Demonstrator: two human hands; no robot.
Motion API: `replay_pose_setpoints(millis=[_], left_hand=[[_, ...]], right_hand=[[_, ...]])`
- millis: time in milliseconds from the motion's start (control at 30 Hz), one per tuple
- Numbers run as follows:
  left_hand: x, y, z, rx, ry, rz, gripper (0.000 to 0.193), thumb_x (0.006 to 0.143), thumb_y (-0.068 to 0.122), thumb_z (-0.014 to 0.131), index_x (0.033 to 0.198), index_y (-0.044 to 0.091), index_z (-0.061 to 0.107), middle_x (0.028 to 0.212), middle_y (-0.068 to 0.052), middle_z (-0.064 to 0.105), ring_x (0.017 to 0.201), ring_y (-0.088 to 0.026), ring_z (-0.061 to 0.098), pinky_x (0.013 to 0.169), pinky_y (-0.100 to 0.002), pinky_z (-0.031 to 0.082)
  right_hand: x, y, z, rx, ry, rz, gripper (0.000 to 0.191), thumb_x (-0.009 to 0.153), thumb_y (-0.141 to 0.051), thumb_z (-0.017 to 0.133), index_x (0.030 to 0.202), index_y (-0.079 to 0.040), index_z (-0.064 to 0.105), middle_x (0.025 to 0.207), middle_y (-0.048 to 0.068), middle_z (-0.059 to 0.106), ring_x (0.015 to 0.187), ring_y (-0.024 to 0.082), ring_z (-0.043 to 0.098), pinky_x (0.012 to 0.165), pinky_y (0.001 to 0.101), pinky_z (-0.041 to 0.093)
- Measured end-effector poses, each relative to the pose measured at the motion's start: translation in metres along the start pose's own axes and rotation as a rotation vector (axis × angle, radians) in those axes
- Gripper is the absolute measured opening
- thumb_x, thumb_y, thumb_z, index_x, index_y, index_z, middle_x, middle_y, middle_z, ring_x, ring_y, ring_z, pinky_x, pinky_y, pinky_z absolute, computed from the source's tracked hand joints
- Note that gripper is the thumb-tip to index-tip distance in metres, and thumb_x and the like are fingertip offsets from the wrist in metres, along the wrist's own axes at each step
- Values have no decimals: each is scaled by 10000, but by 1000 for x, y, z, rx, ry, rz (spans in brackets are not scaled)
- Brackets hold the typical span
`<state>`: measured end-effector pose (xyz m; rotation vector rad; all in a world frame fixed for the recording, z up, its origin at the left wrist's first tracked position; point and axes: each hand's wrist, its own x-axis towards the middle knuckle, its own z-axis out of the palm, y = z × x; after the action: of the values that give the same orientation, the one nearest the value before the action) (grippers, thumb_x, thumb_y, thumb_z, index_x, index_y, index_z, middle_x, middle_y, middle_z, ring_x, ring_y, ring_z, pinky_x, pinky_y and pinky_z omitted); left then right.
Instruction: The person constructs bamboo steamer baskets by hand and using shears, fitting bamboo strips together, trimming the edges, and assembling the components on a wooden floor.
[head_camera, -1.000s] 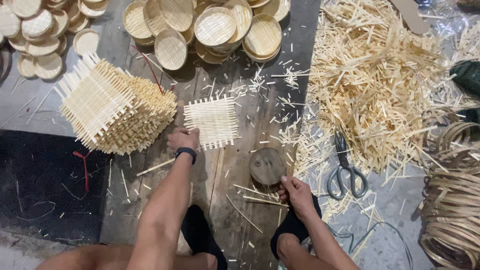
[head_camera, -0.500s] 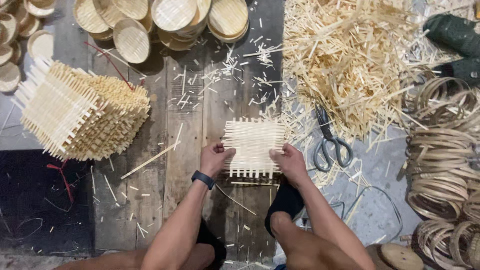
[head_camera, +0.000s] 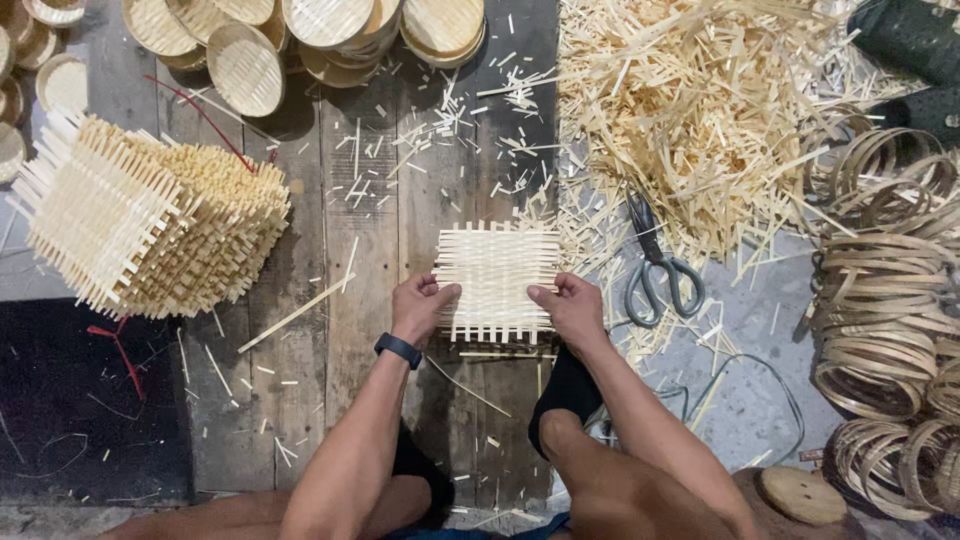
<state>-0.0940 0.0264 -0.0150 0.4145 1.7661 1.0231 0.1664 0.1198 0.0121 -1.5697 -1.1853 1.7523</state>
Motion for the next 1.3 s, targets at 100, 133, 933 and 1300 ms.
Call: replay_pose_setpoints(millis=[100,133,933,1300], left_hand=[[0,0,-2,78,18,6,397,796,127,872,1103,-57,700,905,-77,761,768,-116,683,695,-257,560],[-1,2,-2,15,2,16,404,794,123,863,1110,-60,690,903,-68,767,772,-111,694,699,-251,567],[-36,86,23,1114,-420,955,378,694,197,834,1061,120,789,1495,-167,530,1432,-457,390,1177,-535,336],[-67,135,38,1142,-280,1031,427,767,316,806,1133,101,760,1484,-240,536,1430,-429,440,1172,-594,334]], right_hand=[[-2,1,2,1,13,-17,216,820,-117,856,839,-11,669,701,-55,611,596,13,476,507,205,378],[-2,1,3,-14,20,-28,218,821,-123,858,844,-6,676,700,-50,610,596,14,472,510,205,374],[-14,12,8,150,131,-91,274,885,-106,796,1093,15,665,851,41,694,700,66,633,574,235,516],[-72,47,-235,-209,1217,-188,171,927,-163,745,1061,-62,712,944,59,721,845,155,658,772,291,543]])
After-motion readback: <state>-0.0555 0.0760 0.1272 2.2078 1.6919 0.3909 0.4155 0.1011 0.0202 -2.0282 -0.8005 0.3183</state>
